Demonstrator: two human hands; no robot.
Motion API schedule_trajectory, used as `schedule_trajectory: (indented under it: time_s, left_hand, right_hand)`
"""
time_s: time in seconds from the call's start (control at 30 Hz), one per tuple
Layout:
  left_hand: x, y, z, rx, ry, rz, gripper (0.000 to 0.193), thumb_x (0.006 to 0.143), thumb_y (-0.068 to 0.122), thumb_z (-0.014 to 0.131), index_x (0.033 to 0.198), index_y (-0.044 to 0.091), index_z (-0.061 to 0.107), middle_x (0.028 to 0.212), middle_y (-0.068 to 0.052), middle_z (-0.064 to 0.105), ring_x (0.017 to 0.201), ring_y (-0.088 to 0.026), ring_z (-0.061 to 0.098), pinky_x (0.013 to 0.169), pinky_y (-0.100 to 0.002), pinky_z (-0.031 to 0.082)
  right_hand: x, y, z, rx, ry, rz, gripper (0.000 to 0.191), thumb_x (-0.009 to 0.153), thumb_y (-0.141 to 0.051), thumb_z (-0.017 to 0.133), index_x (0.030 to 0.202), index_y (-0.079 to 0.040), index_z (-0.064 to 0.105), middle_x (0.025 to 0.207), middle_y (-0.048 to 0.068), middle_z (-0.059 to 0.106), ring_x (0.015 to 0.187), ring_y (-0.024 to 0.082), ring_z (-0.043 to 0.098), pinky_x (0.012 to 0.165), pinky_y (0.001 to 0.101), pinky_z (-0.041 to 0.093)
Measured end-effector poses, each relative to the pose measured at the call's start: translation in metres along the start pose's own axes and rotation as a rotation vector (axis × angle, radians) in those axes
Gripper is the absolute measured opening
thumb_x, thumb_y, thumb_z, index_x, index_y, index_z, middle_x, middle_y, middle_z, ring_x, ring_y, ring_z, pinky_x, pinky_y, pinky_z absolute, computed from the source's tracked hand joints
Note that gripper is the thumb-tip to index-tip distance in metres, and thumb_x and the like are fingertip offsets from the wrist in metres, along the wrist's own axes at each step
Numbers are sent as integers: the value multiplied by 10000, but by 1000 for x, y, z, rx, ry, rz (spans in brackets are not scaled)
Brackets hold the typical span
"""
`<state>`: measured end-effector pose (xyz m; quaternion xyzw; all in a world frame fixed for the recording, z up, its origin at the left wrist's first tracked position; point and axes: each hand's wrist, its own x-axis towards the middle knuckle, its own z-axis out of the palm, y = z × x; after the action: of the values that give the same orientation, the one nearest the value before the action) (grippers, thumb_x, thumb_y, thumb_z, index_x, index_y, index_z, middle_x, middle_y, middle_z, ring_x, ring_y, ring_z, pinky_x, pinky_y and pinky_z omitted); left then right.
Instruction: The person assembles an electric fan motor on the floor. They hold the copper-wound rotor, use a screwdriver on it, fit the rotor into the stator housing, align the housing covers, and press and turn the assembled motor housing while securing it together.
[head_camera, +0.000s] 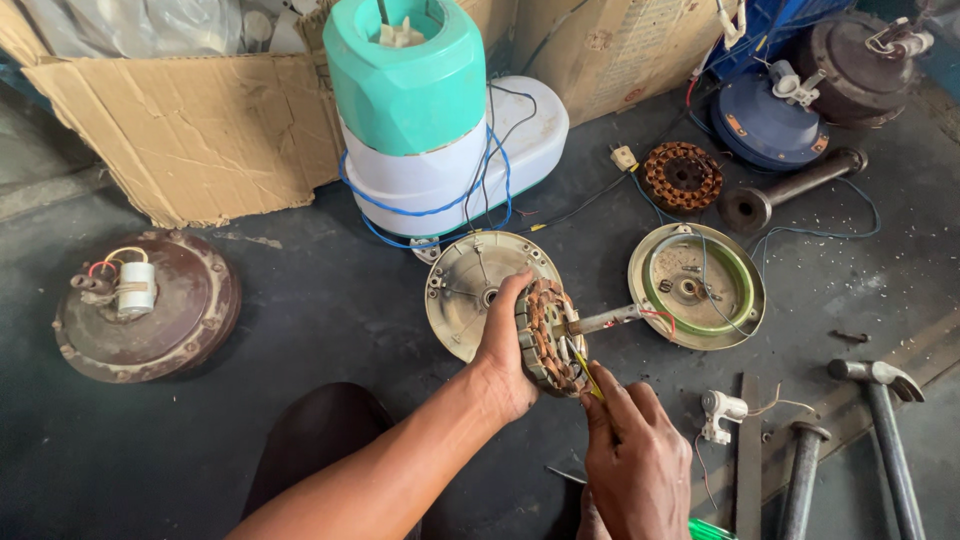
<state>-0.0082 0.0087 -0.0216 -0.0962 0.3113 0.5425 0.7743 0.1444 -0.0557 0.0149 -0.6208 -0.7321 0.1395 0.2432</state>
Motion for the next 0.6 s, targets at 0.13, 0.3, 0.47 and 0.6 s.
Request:
schedule_trajectory:
  time_s: [0.13, 0.3, 0.47, 0.6]
  left_hand:
    - [0, 0, 0, 7, 4, -2, 459, 861, 608, 593, 939, 164, 685, 875, -27, 687, 803, -210, 642, 722, -413, 540]
    - [-4, 2, 4, 52, -11, -8, 501, 865, 641, 600, 968, 157, 680, 895, -41, 673, 809, -232, 635, 709, -442, 543]
    - [-11, 7, 6, 160, 46, -70, 528, 797, 679, 564, 1008, 204, 653, 945, -31, 644, 836, -255, 631, 661, -558, 530]
    - [-14, 8, 7, 152, 22, -58, 533, 819, 681, 580, 1012, 190, 656, 946, -46, 648, 830, -267, 634, 654, -552, 529]
  right_hand:
    - [-3, -4, 5, -52, -10, 63, 331, 886, -215, 711, 1213, -183, 748, 774, 97, 612, 652, 306, 663, 593, 452, 508]
    - [5, -6, -3, -37, 22, -69, 325, 859, -180, 719, 1183, -152, 746, 785, 96, 618, 638, 311, 658, 582, 447, 509]
    - [28, 1, -24, 17, -144, -78, 314, 818, -165, 753, 1130, -174, 790, 754, 101, 639, 587, 321, 633, 573, 441, 498]
    - [40, 4, -34, 40, -220, -168, 310, 802, -153, 754, 1110, -151, 794, 748, 99, 647, 607, 320, 635, 567, 437, 487]
